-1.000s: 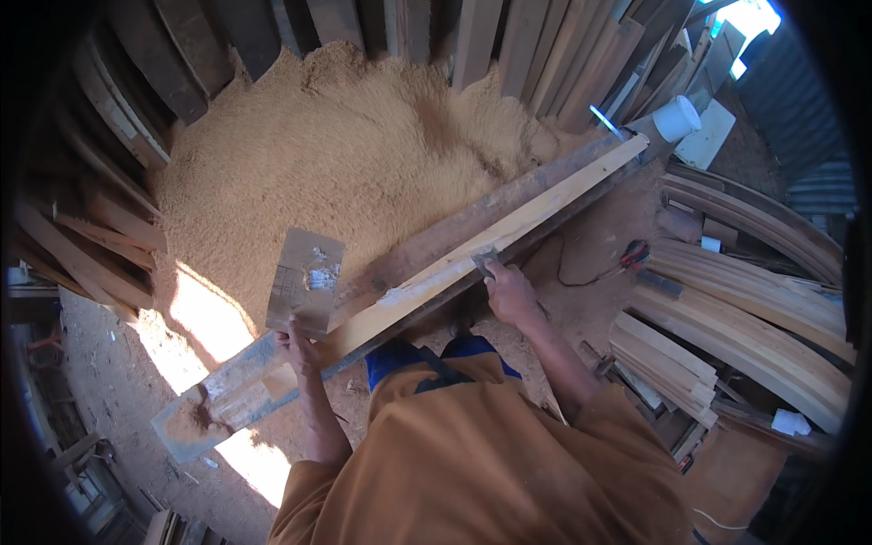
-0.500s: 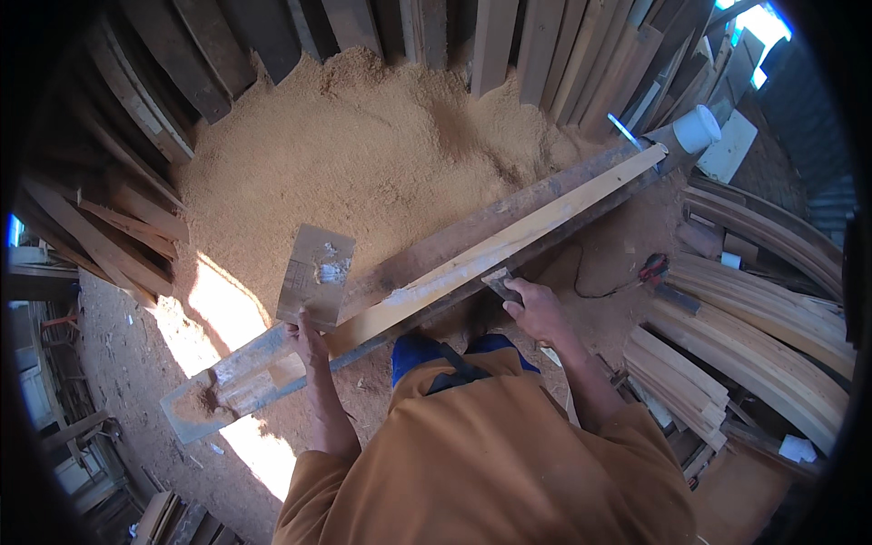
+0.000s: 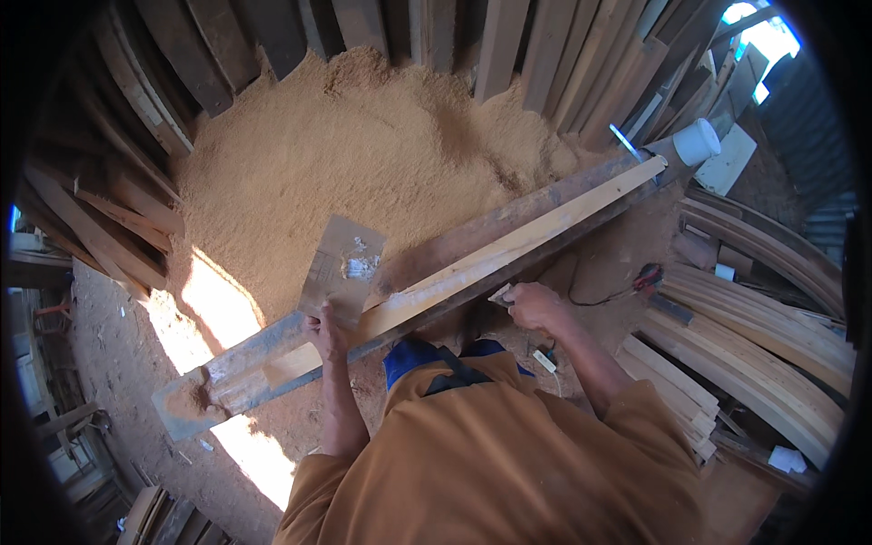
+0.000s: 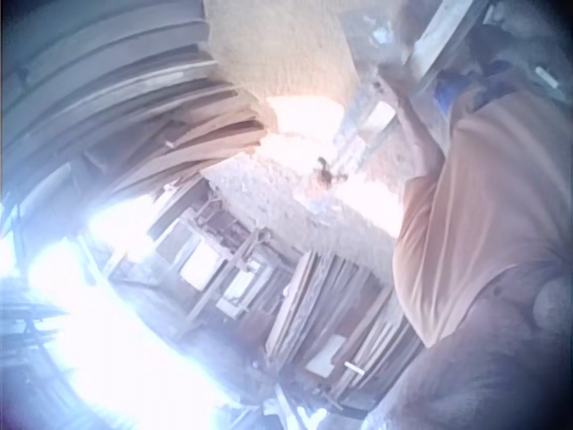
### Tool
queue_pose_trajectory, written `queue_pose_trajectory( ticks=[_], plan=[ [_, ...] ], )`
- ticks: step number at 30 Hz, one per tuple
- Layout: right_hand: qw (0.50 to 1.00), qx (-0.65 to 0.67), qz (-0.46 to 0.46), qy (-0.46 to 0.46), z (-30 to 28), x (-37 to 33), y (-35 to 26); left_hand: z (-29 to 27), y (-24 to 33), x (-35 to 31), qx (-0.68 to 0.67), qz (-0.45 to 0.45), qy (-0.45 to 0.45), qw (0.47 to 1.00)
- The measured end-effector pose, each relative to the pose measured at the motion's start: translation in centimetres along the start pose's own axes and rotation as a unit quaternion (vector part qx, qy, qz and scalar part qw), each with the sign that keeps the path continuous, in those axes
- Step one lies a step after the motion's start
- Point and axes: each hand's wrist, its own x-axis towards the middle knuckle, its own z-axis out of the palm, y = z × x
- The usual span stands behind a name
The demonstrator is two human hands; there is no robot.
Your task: The person applies wood filler onto wooden boards using a putty knife and a handheld board, spreading and smoothing the filler along the surfaces.
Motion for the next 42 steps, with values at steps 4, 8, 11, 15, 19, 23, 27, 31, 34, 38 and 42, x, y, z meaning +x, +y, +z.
queue_pose_trajectory(
  ticks=[4, 8, 11, 15, 19, 23, 27, 31, 34, 38, 42],
  plan=[
    [0.984, 0.088, -0.09, 0.128, 0.0, -1.9, -1.9, -2.0, -1.3, -0.1, 0.023, -0.009, 0.012, 1.0],
    [0.985, 0.081, -0.098, 0.119, -0.8, -0.3, -4.7, -1.5, -1.4, -0.2, 0.027, 0.005, 0.002, 1.0],
    [0.991, 0.027, -0.092, 0.098, -1.5, 0.4, -5.6, -1.6, -0.9, -0.4, 0.042, -0.015, 0.005, 0.999],
    [0.993, -0.096, -0.063, 0.022, -3.7, -0.8, -4.8, -1.4, -1.3, -0.4, 0.023, 0.008, -0.002, 1.0],
    [0.988, -0.006, -0.118, 0.102, -2.8, -2.0, 1.1, -0.5, -0.5, -1.0, -0.008, -0.018, 0.029, 0.999],
    [0.988, 0.004, -0.082, 0.131, -3.1, -0.2, 5.5, -1.7, -0.9, -0.7, 0.014, -0.015, -0.015, 1.0],
    [0.976, -0.095, -0.119, 0.155, -4.6, 1.4, 6.3, -1.7, -1.6, -0.6, 0.017, 0.01, 0.001, 1.0],
    [0.978, -0.115, -0.13, 0.118, -5.8, 2.4, 7.2, -1.1, -1.6, -0.8, 0.0, 0.008, 0.007, 1.0],
    [0.974, -0.117, -0.157, 0.114, -5.8, 3.8, 8.5, -1.1, -1.6, -1.0, 0.013, 0.008, 0.028, 0.999],
    [0.951, -0.08, -0.267, 0.133, -5.0, 5.9, 9.0, -0.6, -0.8, -1.2, 0.025, -0.002, 0.036, 0.999],
    [0.947, -0.017, -0.312, 0.077, -4.0, 7.5, 6.7, -1.2, -1.7, -0.9, 0.026, 0.025, 0.025, 0.999]
  ],
)
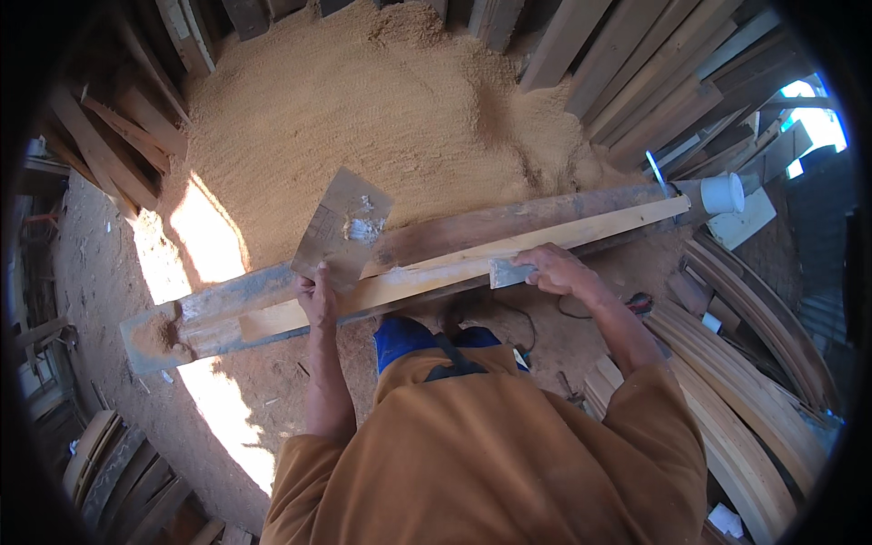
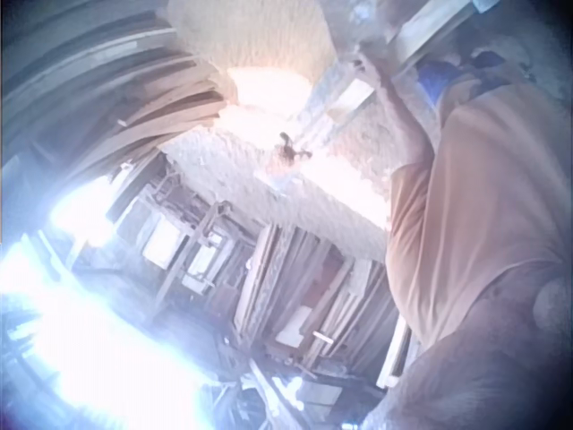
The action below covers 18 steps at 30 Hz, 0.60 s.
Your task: The person applies wood filler onto wooden boards using a putty knife and a handheld board, spreading and smoothing the filler along the surfaces.
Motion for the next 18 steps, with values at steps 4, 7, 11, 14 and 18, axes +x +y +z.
queue_pose_trajectory(
  ticks=[4, 7, 11, 14, 18],
  plan=[
    [0.998, -0.029, 0.052, -0.027, -3.2, -1.6, -2.4, 0.5, 0.6, -0.1, 0.018, 0.003, 0.022, 1.0],
    [0.995, -0.07, 0.077, -0.011, -3.0, -2.7, -0.7, 0.7, 1.7, -0.1, 0.038, -0.009, -0.022, 0.999],
    [0.999, -0.035, 0.024, 0.027, -1.3, -1.7, -0.8, 0.7, 1.4, -0.1, 0.05, 0.003, 0.001, 0.999],
    [0.997, -0.042, 0.051, -0.03, -1.1, 0.1, -3.4, 1.0, 1.3, -0.2, 0.043, -0.001, 0.01, 0.999],
    [0.997, -0.053, 0.047, -0.028, -2.4, 0.2, -5.0, 1.4, 2.1, -0.4, 0.042, 0.002, 0.013, 0.999]
  ],
)
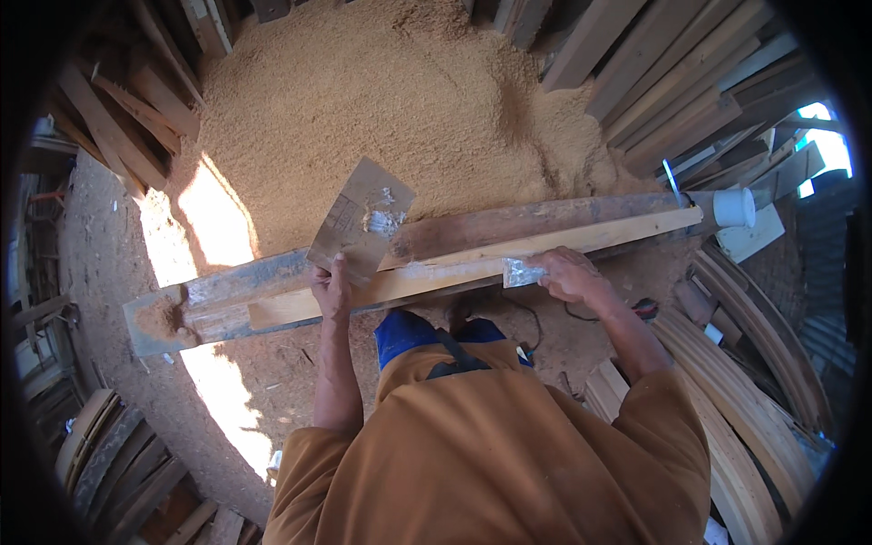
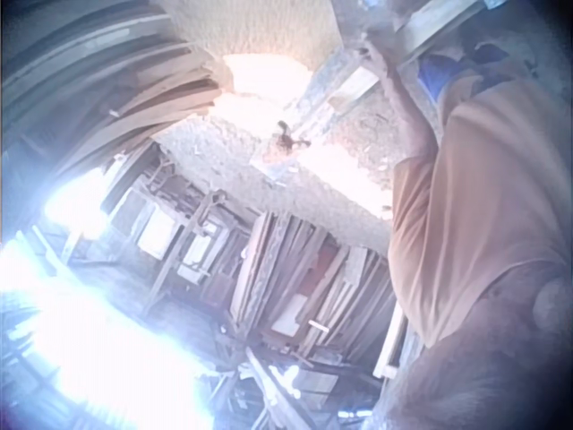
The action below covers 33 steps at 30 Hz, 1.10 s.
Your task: The person applies wood filler onto wooden boards using a putty knife and a handheld board, spreading and smoothing the filler along the surfaces.
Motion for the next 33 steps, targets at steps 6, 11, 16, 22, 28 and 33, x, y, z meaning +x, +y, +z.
queue_pose_trajectory(
  ticks=[6, 11, 16, 22, 28, 33],
  plan=[
    [0.997, 0.065, -0.048, -0.005, 2.2, 1.7, 0.0, -1.5, -2.0, 0.3, 0.025, -0.007, -0.017, 1.0],
    [0.999, 0.024, -0.019, -0.031, 1.0, 1.9, -2.8, -0.4, -0.5, 0.0, 0.005, -0.006, -0.004, 1.0],
    [0.985, 0.143, -0.089, 0.024, 2.4, 1.9, -1.1, -0.1, 0.3, 0.0, 0.0, 0.006, -0.001, 1.0],
    [0.996, 0.069, -0.057, 0.031, 3.5, 1.5, -2.9, -0.5, -0.1, 0.1, 0.031, -0.003, -0.026, 0.999],
    [1.0, 0.003, -0.02, -0.016, 1.4, 1.9, -6.7, -0.4, 0.1, 0.0, 0.008, -0.014, -0.019, 1.0],
    [0.991, 0.089, -0.096, 0.024, 4.2, 4.1, -6.4, -0.1, 0.5, 0.0, 0.014, 0.001, -0.022, 1.0]
  ],
)
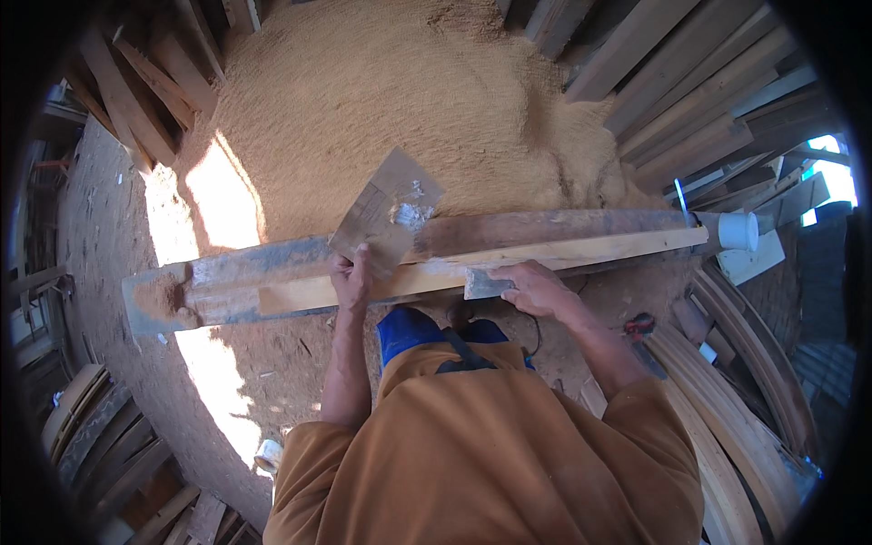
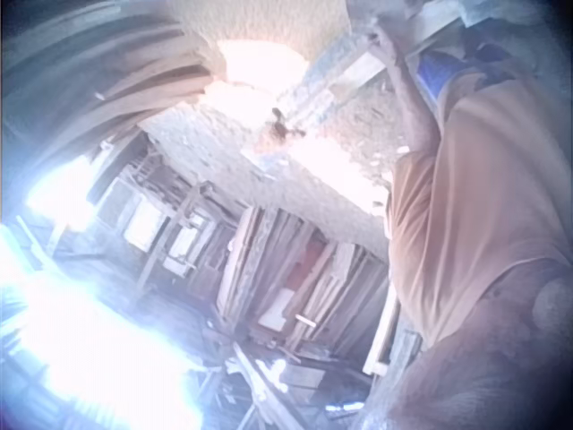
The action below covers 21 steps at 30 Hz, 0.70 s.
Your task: The person applies wood filler onto wooden boards using a putty knife and a handheld board, spreading and smoothing the filler along the surfaces.
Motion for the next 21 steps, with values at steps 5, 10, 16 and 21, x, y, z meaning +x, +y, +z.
queue_pose_trajectory(
  ticks=[5, 10, 16, 21],
  plan=[
    [0.996, -0.021, 0.048, -0.067, -0.2, 2.9, -6.3, -0.6, -1.5, -0.1, -0.034, -0.015, 0.008, 0.999],
    [0.999, -0.021, 0.011, -0.04, 2.1, 4.8, -8.1, 0.1, -0.6, -0.2, -0.045, -0.012, 0.014, 0.999],
    [0.996, 0.036, -0.08, -0.016, 3.1, 4.6, -9.2, -0.2, -1.6, -0.1, -0.04, -0.022, -0.001, 0.999],
    [0.974, 0.222, 0.044, 0.0, 1.2, -1.5, -7.7, -0.8, -2.1, -0.1, -0.037, -0.027, 0.02, 0.999]
  ],
)
